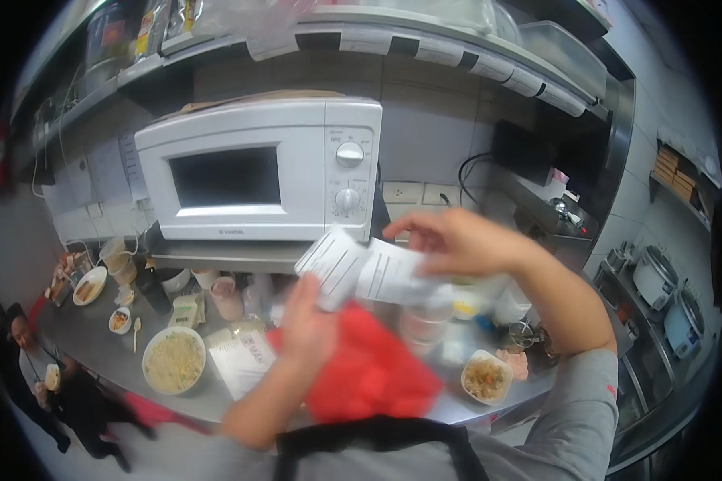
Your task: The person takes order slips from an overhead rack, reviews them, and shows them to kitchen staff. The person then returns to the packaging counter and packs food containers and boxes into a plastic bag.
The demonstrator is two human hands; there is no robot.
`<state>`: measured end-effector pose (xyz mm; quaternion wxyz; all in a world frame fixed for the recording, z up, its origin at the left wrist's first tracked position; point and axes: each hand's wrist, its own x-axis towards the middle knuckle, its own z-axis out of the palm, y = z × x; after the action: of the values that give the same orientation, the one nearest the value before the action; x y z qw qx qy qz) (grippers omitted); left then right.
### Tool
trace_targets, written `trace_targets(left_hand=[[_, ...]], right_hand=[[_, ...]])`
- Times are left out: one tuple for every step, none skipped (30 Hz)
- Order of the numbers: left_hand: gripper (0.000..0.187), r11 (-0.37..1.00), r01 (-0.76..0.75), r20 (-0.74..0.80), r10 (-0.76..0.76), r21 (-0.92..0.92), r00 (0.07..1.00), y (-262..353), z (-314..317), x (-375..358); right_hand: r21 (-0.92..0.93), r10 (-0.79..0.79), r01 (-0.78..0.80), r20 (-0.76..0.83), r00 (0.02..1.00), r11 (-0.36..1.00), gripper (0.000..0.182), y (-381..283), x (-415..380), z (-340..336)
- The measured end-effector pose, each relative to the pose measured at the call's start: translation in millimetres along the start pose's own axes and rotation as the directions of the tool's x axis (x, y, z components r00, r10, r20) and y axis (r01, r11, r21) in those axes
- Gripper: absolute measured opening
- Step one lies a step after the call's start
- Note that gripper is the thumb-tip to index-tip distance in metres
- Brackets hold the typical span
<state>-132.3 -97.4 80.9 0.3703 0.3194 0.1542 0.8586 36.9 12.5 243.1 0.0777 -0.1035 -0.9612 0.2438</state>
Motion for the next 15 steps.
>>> trace_targets(left_hand=[[0.037, 0.998, -0.049, -0.015, 0.05, 0.042, 0.999, 4, -10, -1], [0.036, 0.992, -0.094, -0.03, 0.097, 0.081, 0.995, 7, -19, -4], [0.035, 0.985, -0.136, -0.038, 0.14, 0.107, 0.989, 12, -23, -8], [0.033, 0.975, -0.18, -0.046, 0.187, 0.131, 0.981, 18, -25, -13], [0.032, 0.976, -0.175, -0.057, 0.184, 0.13, 0.981, 21, -28, -18], [0.032, 0.977, -0.171, -0.073, 0.181, 0.129, 0.981, 23, -32, -23], [0.031, 0.978, -0.166, -0.093, 0.178, 0.129, 0.98, 24, -35, -29], [0.031, 0.976, -0.166, -0.064, 0.177, 0.142, 0.982, 25, -38, -34], [0.031, 0.973, -0.167, -0.037, 0.175, 0.159, 0.984, 26, -41, -38], [0.031, 0.968, -0.17, -0.011, 0.175, 0.183, 0.985, 29, -46, -44], [0.032, 0.953, -0.181, -0.049, 0.198, 0.242, 0.979, 31, -55, -49], [0.028, 0.95, -0.184, -0.071, 0.208, 0.25, 0.976, 36, -52, -50], [0.024, 0.949, -0.186, -0.094, 0.216, 0.254, 0.972, 43, -46, -55], [0.02, 0.949, -0.186, -0.121, 0.222, 0.256, 0.967, 48, -42, -59], [0.023, 0.946, -0.193, -0.113, 0.228, 0.262, 0.967, 51, -43, -62]], right_hand=[[-0.127, -0.091, 0.079, -0.09, 0.992, 0.989, 0.04, 3, 10, -11], [-0.277, -0.237, 0.183, -0.177, 0.955, 0.943, 0.033, 8, 23, -28], [-0.407, -0.264, 0.128, -0.298, 0.917, 0.904, 0.028, 13, 37, -48], [-0.51, -0.336, 0.07, -0.451, 0.827, 0.857, 0.023, 12, 49, -67], [-0.627, -0.479, 0.073, -0.509, 0.715, 0.776, 0.023, 24, 68, -90], [-0.674, -0.518, 0.008, -0.561, 0.646, 0.739, 0.026, 26, 80, -108], [-0.723, -0.58, -0.023, -0.571, 0.581, 0.69, 0.028, 36, 96, -127], [-0.773, -0.637, -0.055, -0.559, 0.531, 0.632, 0.028, 50, 111, -144], [-0.814, -0.691, -0.088, -0.54, 0.48, 0.575, 0.028, 66, 124, -160], [-0.845, -0.743, -0.122, -0.518, 0.424, 0.52, 0.029, 76, 130, -167], [-0.831, -0.719, -0.197, -0.551, 0.424, 0.521, 0.029, 76, 125, -166], [-0.805, -0.714, -0.216, -0.59, 0.377, 0.552, 0.029, 81, 122, -167], [-0.78, -0.706, -0.232, -0.625, 0.333, 0.581, 0.028, 87, 120, -168], [-0.753, -0.694, -0.246, -0.657, 0.292, 0.61, 0.028, 87, 120, -165], [-0.785, -0.748, -0.293, -0.615, 0.252, 0.546, 0.026, 86, 121, -161]])
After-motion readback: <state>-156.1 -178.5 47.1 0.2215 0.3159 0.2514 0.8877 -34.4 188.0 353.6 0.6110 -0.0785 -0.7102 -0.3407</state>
